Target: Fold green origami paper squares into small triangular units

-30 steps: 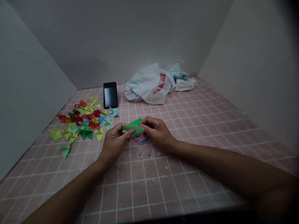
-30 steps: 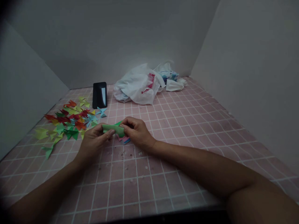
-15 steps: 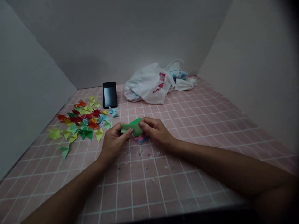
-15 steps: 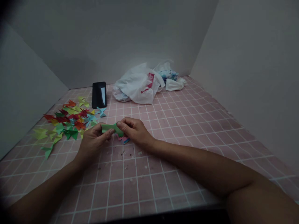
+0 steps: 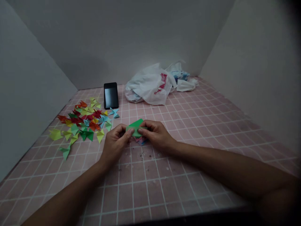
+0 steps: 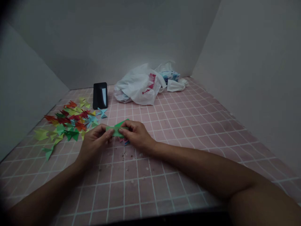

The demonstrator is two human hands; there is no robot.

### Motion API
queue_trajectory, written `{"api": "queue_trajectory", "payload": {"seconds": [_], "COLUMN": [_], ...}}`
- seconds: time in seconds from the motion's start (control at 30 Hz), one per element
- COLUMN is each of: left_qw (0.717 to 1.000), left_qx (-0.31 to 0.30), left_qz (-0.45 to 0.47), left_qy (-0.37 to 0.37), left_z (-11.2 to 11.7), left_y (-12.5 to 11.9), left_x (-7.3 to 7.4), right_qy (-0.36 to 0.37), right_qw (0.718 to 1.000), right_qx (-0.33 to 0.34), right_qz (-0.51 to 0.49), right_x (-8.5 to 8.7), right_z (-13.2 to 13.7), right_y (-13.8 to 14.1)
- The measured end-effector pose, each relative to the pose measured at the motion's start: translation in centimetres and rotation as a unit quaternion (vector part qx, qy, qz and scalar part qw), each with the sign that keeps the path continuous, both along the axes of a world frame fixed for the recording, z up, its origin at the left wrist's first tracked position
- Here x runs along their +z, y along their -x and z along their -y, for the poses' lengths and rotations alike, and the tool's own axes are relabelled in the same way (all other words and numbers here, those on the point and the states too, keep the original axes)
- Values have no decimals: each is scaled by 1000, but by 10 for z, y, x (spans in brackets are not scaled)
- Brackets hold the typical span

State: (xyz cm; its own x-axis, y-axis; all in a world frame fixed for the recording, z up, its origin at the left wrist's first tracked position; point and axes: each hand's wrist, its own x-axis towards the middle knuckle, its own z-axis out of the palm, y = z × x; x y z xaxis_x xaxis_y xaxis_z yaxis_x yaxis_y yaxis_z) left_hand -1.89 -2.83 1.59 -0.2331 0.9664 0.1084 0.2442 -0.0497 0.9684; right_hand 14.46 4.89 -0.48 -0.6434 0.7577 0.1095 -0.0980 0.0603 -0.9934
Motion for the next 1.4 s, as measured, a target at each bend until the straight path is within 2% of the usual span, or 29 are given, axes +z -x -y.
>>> {"api": "queue_trajectory", "payload": {"seconds": [0.17, 0.33, 0.47, 0.6, 0.8, 0.87, 0.97, 1.07, 1.3, 1.4], "left_qw": [1000, 999, 999, 999, 994, 996, 999, 999, 998, 997], "left_qx": [20, -1, 7, 11, -47, -43, -25, -19, -7, -34], "left_qz": [-20, -33, -53, -48, -89, -80, -49, -48, -66, -65], "left_qy": [5, 6, 10, 20, 32, 16, -3, -10, -12, 12], "left_z": [1, -3, -4, -2, -5, -4, -2, 0, -2, -4], "left_y": [2, 7, 7, 7, 11, 11, 9, 6, 6, 6], "left_x": [2, 4, 6, 4, 0, -1, -2, -1, 5, 5], "right_qy": [36, 29, 31, 80, 34, 63, 131, 164, 111, 69], "right_qw": [999, 999, 999, 996, 998, 996, 990, 984, 992, 997], "right_qx": [21, 34, 40, 20, -51, -57, -6, 26, -8, -4], "right_qz": [-6, 5, 14, -17, -23, -36, -50, -59, -53, -26], "right_x": [1, 2, 0, -2, 0, 2, 3, 2, 4, 4], "right_z": [1, -3, -6, -7, -10, -10, -9, -7, -10, -10], "right_y": [0, -1, 1, 3, 2, 2, 3, 4, 0, 0]}}
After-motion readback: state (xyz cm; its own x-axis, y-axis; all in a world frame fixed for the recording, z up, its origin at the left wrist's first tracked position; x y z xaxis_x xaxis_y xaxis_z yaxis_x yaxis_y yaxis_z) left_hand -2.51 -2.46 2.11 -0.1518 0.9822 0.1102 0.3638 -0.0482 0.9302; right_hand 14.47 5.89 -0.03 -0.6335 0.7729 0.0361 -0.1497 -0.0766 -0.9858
